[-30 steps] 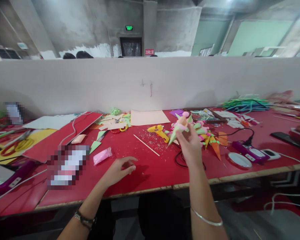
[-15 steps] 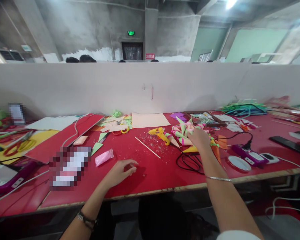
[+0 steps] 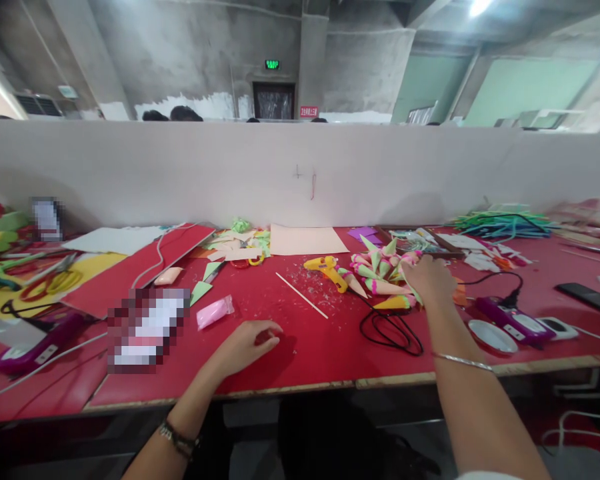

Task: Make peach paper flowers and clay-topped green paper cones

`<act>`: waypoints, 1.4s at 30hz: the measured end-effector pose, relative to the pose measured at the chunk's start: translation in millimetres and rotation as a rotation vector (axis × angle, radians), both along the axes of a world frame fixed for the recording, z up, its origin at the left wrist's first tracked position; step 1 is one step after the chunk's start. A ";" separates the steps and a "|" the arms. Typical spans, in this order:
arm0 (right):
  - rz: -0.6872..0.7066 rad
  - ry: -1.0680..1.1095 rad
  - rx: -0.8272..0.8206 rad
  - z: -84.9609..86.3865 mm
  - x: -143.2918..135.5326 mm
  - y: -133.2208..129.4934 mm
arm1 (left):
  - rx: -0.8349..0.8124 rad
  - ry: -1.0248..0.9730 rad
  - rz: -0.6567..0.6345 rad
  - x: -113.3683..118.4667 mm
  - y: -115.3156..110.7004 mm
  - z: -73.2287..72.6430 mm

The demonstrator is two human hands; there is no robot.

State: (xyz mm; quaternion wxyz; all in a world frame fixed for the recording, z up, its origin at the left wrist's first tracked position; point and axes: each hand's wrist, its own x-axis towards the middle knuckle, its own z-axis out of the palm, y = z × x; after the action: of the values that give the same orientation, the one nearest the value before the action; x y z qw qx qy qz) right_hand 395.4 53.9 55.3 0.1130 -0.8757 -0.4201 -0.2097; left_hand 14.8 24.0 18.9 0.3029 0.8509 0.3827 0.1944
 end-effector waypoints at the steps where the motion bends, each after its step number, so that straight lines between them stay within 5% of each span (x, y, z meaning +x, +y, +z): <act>1: -0.023 -0.004 0.024 3.4 -4.0 -0.7 | 0.004 0.017 0.000 0.2 -0.5 -0.3; 5: 0.020 -0.049 0.141 26.5 -39.7 7.3 | 0.028 0.106 0.015 1.9 -2.7 -1.3; 7: 0.349 -0.042 0.192 39.8 -68.6 20.5 | 0.052 0.146 0.026 3.4 -3.6 -0.7; 10: 0.648 0.051 0.131 49.6 -118.5 51.4 | 0.090 0.196 0.029 5.6 -5.0 1.5; 12: 0.812 0.154 0.045 45.3 -151.5 74.6 | 0.091 0.229 0.023 6.7 -6.5 3.1; 17: 0.944 0.224 -0.167 11.7 -218.4 123.9 | 0.079 0.319 -0.001 7.2 -14.0 9.7; 22: 0.773 0.297 -0.286 -18.7 -255.0 165.0 | 0.078 0.409 -0.070 4.4 -24.3 21.7; 27: 0.539 0.371 -0.309 -37.4 -262.2 196.5 | 0.050 0.464 -0.105 4.9 -27.6 26.1; 42: 0.429 0.459 -0.541 -29.0 -244.6 238.9 | -0.167 0.584 -0.214 10.0 -26.4 25.4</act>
State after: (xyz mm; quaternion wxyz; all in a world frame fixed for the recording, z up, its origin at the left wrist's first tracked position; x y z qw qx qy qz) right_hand 150.8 292.7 26.3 0.0107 -0.7903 -0.5971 0.1372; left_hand 24.8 -2.4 44.3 0.2677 0.8783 0.3764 -0.1232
